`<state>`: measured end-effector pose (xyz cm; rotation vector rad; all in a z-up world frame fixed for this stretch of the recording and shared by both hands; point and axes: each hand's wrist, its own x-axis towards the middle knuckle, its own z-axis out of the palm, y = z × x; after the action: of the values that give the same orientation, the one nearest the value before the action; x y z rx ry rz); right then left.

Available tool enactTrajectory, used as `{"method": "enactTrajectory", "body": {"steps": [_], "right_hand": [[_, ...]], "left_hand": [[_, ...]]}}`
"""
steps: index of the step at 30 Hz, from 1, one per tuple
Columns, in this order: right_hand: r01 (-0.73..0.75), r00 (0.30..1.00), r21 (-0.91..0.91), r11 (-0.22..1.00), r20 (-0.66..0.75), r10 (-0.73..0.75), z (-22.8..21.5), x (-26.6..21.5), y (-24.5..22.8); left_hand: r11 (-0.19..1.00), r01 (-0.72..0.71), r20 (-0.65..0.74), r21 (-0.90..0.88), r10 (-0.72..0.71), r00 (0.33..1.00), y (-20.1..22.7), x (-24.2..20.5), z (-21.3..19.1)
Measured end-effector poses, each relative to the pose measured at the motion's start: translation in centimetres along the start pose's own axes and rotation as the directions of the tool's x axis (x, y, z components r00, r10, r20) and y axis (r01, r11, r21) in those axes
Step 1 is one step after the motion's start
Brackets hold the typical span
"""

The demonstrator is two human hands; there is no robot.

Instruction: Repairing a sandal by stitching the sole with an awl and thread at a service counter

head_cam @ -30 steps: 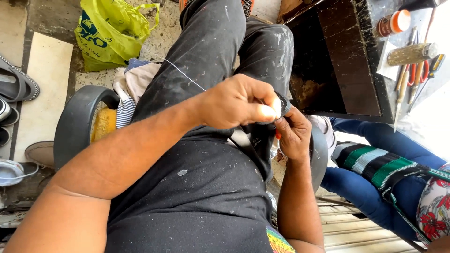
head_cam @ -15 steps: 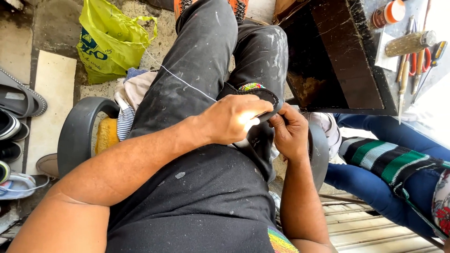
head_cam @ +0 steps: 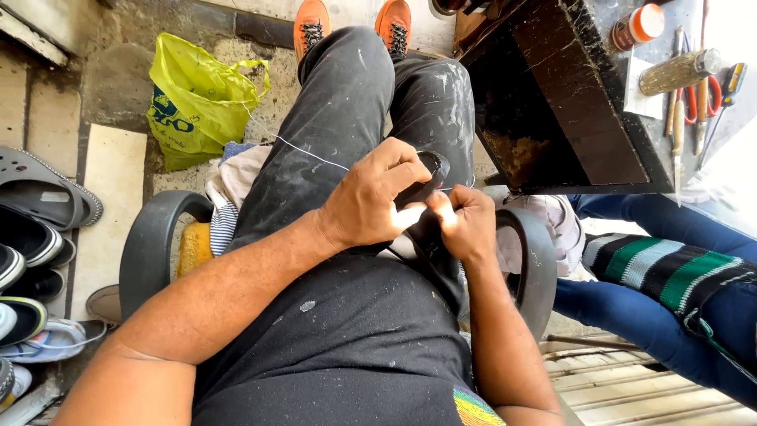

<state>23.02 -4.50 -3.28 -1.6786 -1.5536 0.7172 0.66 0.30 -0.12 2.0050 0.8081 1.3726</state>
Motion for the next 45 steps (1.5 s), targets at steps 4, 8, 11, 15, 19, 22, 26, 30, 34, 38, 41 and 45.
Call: {"method": "enactTrajectory", "body": {"steps": [4,8,11,15,19,22,26,30,34,38,41,45], "right_hand": [[-0.220,0.968,-0.313,0.924,0.048,0.247,-2.7,-0.8,-7.6],[-0.326,0.930,-0.382,0.865,0.031,0.365,-3.6,-2.0,-7.8],[-0.118,0.957,-0.282,0.952,0.223,0.185,-1.6,-3.5,-8.3],[0.137,0.976,-0.190,0.972,0.192,-0.100,0.9,-3.8,-6.1],[0.131,0.973,0.190,0.973,-0.214,-0.089,1.9,-1.9,-3.9],[0.200,0.961,0.253,0.947,-0.237,-0.140,3.6,-0.2,-4.0],[0.176,0.956,0.366,0.914,-0.285,-0.070,4.2,0.9,-3.3],[0.218,0.951,0.567,0.794,-0.307,-0.042,3.1,1.6,-3.9],[0.264,0.947,0.689,0.675,-0.320,-0.044,2.7,2.5,-3.8],[0.225,0.960,0.754,0.617,-0.280,-0.008,3.2,3.3,-3.9],[0.217,0.968,0.772,0.598,-0.247,-0.032,3.6,3.8,-3.4],[0.169,0.979,0.879,0.446,-0.202,0.026,3.3,4.0,-4.6]], "left_hand": [[0.999,-0.006,-0.088,0.041,0.010,0.996,-0.6,-0.6,0.1],[0.997,0.082,-0.166,0.010,-0.079,0.983,-0.6,0.7,-2.6],[0.990,0.144,-0.132,-0.009,-0.144,0.981,-2.1,0.6,-3.0],[0.976,0.213,-0.121,-0.051,-0.218,0.968,-2.3,0.9,-4.0],[0.973,0.217,-0.135,-0.077,-0.226,0.965,-2.6,0.7,-4.0],[0.972,0.222,-0.129,-0.082,-0.231,0.964,-2.4,0.7,-4.2],[0.972,0.226,-0.125,-0.069,-0.233,0.964,-2.8,0.6,-4.2],[0.969,0.232,-0.123,-0.078,-0.241,0.963,-3.1,0.4,-4.2],[0.966,0.241,-0.126,-0.092,-0.252,0.960,-3.1,0.4,-4.0],[0.973,0.219,-0.132,-0.075,-0.227,0.965,-3.0,0.7,-4.1],[0.979,0.201,-0.133,-0.044,-0.205,0.970,-2.7,0.9,-4.2],[0.987,0.141,-0.139,0.075,-0.130,0.982,-1.3,1.7,-4.3]]}}
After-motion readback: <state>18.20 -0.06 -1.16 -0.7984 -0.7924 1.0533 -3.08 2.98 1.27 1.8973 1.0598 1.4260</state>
